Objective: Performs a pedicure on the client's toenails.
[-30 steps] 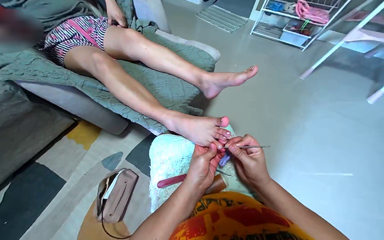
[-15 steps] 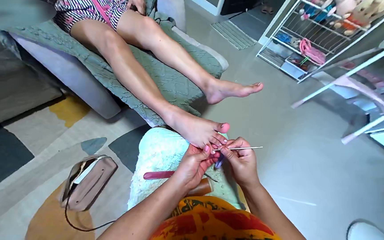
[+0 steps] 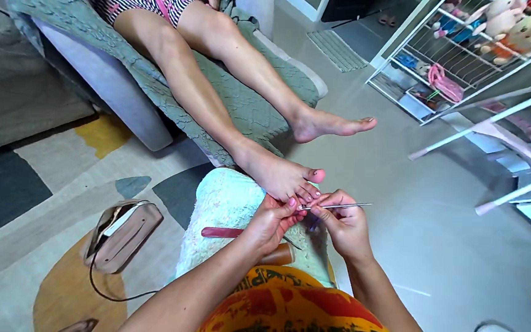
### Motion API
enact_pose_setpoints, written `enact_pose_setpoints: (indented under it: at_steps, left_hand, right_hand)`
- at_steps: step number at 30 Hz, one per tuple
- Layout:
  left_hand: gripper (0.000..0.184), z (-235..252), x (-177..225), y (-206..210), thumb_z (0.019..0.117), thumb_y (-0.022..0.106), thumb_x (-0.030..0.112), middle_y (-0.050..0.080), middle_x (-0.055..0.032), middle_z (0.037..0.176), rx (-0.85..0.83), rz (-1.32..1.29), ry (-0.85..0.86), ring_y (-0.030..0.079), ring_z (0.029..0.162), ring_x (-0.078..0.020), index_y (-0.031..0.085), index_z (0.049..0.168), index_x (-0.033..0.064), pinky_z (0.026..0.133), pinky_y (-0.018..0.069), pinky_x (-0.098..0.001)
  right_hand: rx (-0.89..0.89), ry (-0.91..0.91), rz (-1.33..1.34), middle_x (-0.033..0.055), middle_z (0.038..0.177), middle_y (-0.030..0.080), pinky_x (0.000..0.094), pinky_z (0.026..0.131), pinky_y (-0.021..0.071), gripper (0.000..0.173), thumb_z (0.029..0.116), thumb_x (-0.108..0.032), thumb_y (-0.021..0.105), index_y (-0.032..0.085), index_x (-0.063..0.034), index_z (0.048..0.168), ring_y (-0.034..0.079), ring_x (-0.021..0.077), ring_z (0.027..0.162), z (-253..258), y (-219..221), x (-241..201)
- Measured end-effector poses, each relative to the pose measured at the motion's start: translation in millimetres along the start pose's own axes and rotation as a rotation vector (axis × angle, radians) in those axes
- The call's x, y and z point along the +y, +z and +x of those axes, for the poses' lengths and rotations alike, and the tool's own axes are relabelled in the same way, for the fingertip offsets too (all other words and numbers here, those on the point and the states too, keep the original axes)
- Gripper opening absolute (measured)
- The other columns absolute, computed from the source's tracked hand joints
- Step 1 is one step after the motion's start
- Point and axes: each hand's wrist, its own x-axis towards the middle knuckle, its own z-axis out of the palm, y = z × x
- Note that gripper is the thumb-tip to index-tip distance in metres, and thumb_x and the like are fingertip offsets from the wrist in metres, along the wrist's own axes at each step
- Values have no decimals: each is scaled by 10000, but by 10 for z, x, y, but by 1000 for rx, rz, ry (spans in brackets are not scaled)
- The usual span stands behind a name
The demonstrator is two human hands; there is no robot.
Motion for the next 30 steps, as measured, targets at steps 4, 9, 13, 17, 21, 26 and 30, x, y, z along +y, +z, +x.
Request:
enact_pose_setpoints:
  at_steps: [4, 9, 13, 17, 21, 26, 30]
  left_hand:
    - [258, 17, -11, 1, 997, 545, -65, 665, -102, 932, 1, 6, 9, 707, 813, -185, 441, 1204, 47, 809, 613, -329]
    - [271, 5, 7, -2, 1000, 548, -57, 668, -104, 933, -5, 18, -5, 713, 828, -188, 432, 1221, 47, 815, 614, -331]
    - [261, 12, 6, -7, 997, 549, -66, 666, -101, 931, -7, 5, -8, 708, 815, -181, 441, 1205, 49, 811, 614, -326]
    - [264, 15, 4, -11, 999, 554, -53, 672, -107, 934, -2, 23, -10, 713, 820, -185, 437, 1215, 44, 813, 614, -328]
    - [238, 18, 1, -25, 1001, 551, -53, 671, -108, 933, -3, 22, -5, 714, 825, -190, 447, 1194, 39, 817, 613, -331]
    - [246, 7, 1, -13, 1001, 550, -55, 674, -107, 928, -4, 24, -1, 715, 823, -189, 446, 1200, 45, 815, 614, -331]
    - [232, 2, -7, -10, 997, 550, -62, 670, -101, 917, -2, 25, 11, 712, 812, -186, 448, 1175, 48, 807, 615, -329]
  right_hand:
    - [44, 13, -10, 23, 942, 736, 206, 687, 600, 167, 871, 55, 716, 632, -68, 947, 703, 64, 775, 38, 31, 10]
    - [-35, -5, -49, 34, 967, 754, 226, 728, 608, 135, 883, 41, 709, 653, -65, 945, 724, 85, 837, 30, -26, -48]
    - [25, 17, -51, 19, 935, 737, 212, 694, 601, 149, 880, 57, 702, 640, -59, 950, 703, 65, 776, 58, 22, -19]
    - [-6, 4, -79, 37, 956, 753, 224, 725, 607, 132, 881, 47, 705, 651, -56, 945, 722, 82, 827, 23, 1, -66]
    - [-33, -4, -98, 28, 944, 747, 217, 716, 604, 140, 881, 54, 695, 643, -51, 960, 714, 74, 807, 45, -7, -59]
    - [-43, -7, -45, 39, 970, 753, 216, 702, 604, 136, 898, 40, 697, 641, -61, 970, 721, 80, 812, 52, -32, -85]
    - [-31, -30, -78, 35, 962, 751, 220, 735, 608, 144, 890, 55, 693, 637, -52, 969, 722, 80, 831, 51, -11, -78]
